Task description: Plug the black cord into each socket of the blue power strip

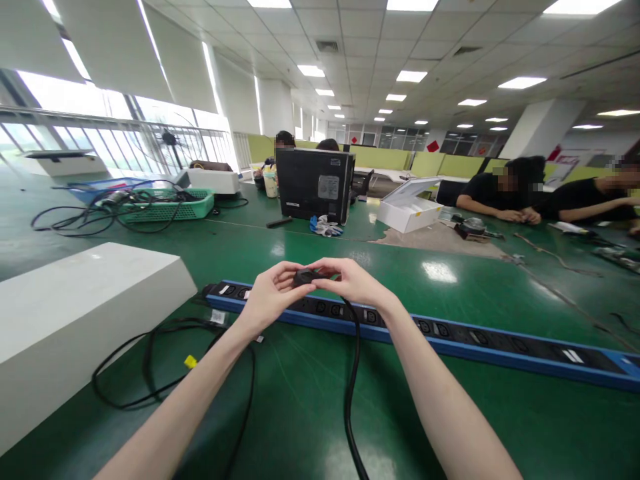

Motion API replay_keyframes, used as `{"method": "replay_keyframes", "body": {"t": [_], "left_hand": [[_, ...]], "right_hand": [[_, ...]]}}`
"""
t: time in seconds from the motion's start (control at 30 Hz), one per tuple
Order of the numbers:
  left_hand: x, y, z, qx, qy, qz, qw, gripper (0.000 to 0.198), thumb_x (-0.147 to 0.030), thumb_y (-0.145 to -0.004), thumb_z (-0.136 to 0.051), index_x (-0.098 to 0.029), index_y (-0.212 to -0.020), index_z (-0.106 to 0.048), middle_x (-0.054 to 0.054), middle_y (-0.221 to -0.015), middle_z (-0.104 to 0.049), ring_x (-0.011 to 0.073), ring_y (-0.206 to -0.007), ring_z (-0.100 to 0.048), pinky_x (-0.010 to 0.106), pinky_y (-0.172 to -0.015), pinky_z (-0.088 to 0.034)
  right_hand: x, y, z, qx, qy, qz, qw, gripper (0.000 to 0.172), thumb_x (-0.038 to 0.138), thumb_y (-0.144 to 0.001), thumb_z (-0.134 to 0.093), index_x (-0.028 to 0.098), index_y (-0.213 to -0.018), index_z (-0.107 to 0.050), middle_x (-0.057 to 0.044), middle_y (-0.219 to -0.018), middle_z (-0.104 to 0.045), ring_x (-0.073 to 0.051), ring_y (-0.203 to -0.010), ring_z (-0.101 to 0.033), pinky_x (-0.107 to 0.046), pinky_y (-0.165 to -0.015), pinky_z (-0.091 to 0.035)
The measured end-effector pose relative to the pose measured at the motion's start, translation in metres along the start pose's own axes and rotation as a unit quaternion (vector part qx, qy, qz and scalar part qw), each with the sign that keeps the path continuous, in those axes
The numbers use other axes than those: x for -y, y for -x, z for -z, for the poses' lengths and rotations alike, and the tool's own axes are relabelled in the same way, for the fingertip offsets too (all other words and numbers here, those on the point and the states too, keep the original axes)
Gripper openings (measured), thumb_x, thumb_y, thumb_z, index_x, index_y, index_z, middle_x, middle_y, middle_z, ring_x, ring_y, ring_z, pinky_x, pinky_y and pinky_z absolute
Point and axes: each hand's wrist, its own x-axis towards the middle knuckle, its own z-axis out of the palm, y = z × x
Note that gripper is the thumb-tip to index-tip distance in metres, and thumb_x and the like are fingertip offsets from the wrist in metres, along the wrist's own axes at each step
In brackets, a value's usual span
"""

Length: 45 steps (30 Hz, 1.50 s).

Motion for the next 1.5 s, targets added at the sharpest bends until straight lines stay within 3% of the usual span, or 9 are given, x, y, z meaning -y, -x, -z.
{"method": "replay_keyframes", "body": {"t": [0.13, 0.23, 0.4, 0.5, 0.6, 0.8, 0.97, 1.27, 1.5], "left_hand": [[0.000, 0.003, -0.002, 0.009, -0.012, -0.013, 1.000, 0.056, -0.041, -0.070, -0.086, -0.022, -0.114, -0.058, 0.008, -0.111, -0.078, 0.0266, -0.104, -0.074, 0.047, -0.099, -0.058], [0.007, 0.002, 0.001, 0.013, -0.078, -0.071, 0.994, 0.059, -0.041, -0.074, -0.082, -0.022, -0.122, -0.054, 0.011, -0.124, -0.072, 0.0259, -0.116, -0.069, 0.046, -0.104, -0.055], [0.038, -0.008, 0.023, 0.003, -0.278, -0.091, 0.956, 0.042, -0.038, -0.089, -0.063, -0.023, -0.128, -0.054, 0.011, -0.131, -0.068, 0.0233, -0.121, -0.065, 0.039, -0.096, -0.055], [0.059, -0.015, 0.044, -0.043, -0.405, -0.068, 0.911, 0.030, -0.031, -0.092, -0.054, -0.024, -0.121, -0.060, 0.007, -0.122, -0.071, 0.0218, -0.113, -0.067, 0.037, -0.094, -0.053], [0.076, -0.017, 0.062, -0.082, -0.445, -0.053, 0.890, 0.028, -0.028, -0.092, -0.049, -0.022, -0.115, -0.063, 0.009, -0.117, -0.072, 0.0245, -0.112, -0.065, 0.040, -0.097, -0.050], [0.100, -0.013, 0.072, -0.117, -0.503, -0.045, 0.855, 0.029, -0.024, -0.092, -0.044, -0.021, -0.109, -0.067, 0.010, -0.107, -0.074, 0.0255, -0.106, -0.065, 0.040, -0.096, -0.047], [0.108, -0.013, 0.070, -0.120, -0.531, -0.046, 0.838, 0.030, -0.024, -0.093, -0.042, -0.023, -0.109, -0.068, 0.008, -0.104, -0.075, 0.0251, -0.105, -0.066, 0.040, -0.099, -0.044], [0.105, -0.011, 0.070, -0.111, -0.550, -0.041, 0.827, 0.030, -0.028, -0.096, -0.040, -0.026, -0.099, -0.070, 0.005, -0.092, -0.075, 0.0241, -0.092, -0.067, 0.037, -0.092, -0.046], [0.105, -0.011, 0.071, -0.111, -0.560, -0.034, 0.820, 0.030, -0.029, -0.096, -0.041, -0.026, -0.098, -0.071, 0.005, -0.090, -0.074, 0.0238, -0.091, -0.065, 0.036, -0.088, -0.046]], "right_hand": [[0.015, -0.011, 0.014, 0.064, 0.138, 0.026, 0.988, 0.027, 0.028, -0.094, -0.065, 0.020, -0.119, -0.070, -0.003, -0.096, -0.075, -0.015, -0.084, -0.069, -0.026, -0.077, -0.051], [0.033, -0.021, 0.041, 0.056, 0.300, 0.051, 0.951, 0.021, 0.029, -0.094, -0.067, 0.022, -0.113, -0.069, -0.002, -0.096, -0.074, -0.016, -0.084, -0.068, -0.026, -0.074, -0.048], [0.074, -0.038, 0.115, -0.128, 0.566, 0.064, 0.812, 0.026, 0.032, -0.099, -0.058, 0.015, -0.119, -0.062, -0.011, -0.106, -0.070, -0.024, -0.101, -0.063, -0.034, -0.080, -0.048], [0.090, -0.050, 0.136, -0.145, 0.625, 0.114, 0.758, 0.027, 0.033, -0.103, -0.050, 0.012, -0.119, -0.059, -0.013, -0.118, -0.064, -0.027, -0.117, -0.054, -0.037, -0.084, -0.047], [0.082, -0.060, 0.115, -0.062, 0.637, 0.155, 0.752, 0.020, 0.027, -0.100, -0.056, 0.014, -0.115, -0.060, -0.011, -0.117, -0.063, -0.026, -0.116, -0.053, -0.038, -0.089, -0.045], [0.020, -0.063, 0.020, 0.136, 0.534, 0.146, 0.822, 0.020, 0.009, -0.096, -0.055, 0.019, -0.113, -0.059, -0.008, -0.105, -0.067, -0.019, -0.100, -0.061, -0.028, -0.077, -0.045], [-0.007, -0.065, -0.027, 0.216, 0.531, 0.173, 0.801, 0.018, 0.010, -0.100, -0.052, 0.020, -0.113, -0.058, -0.005, -0.103, -0.068, -0.017, -0.097, -0.065, -0.025, -0.067, -0.044], [-0.014, -0.078, -0.042, 0.252, 0.538, 0.183, 0.784, 0.019, 0.014, -0.103, -0.048, 0.022, -0.117, -0.059, -0.004, -0.105, -0.070, -0.016, -0.095, -0.068, -0.025, -0.063, -0.042], [-0.011, -0.088, -0.043, 0.291, 0.562, 0.232, 0.739, 0.014, 0.016, -0.103, -0.048, 0.020, -0.110, -0.059, -0.005, -0.098, -0.070, -0.016, -0.082, -0.067, -0.025, -0.055, -0.037]]}}
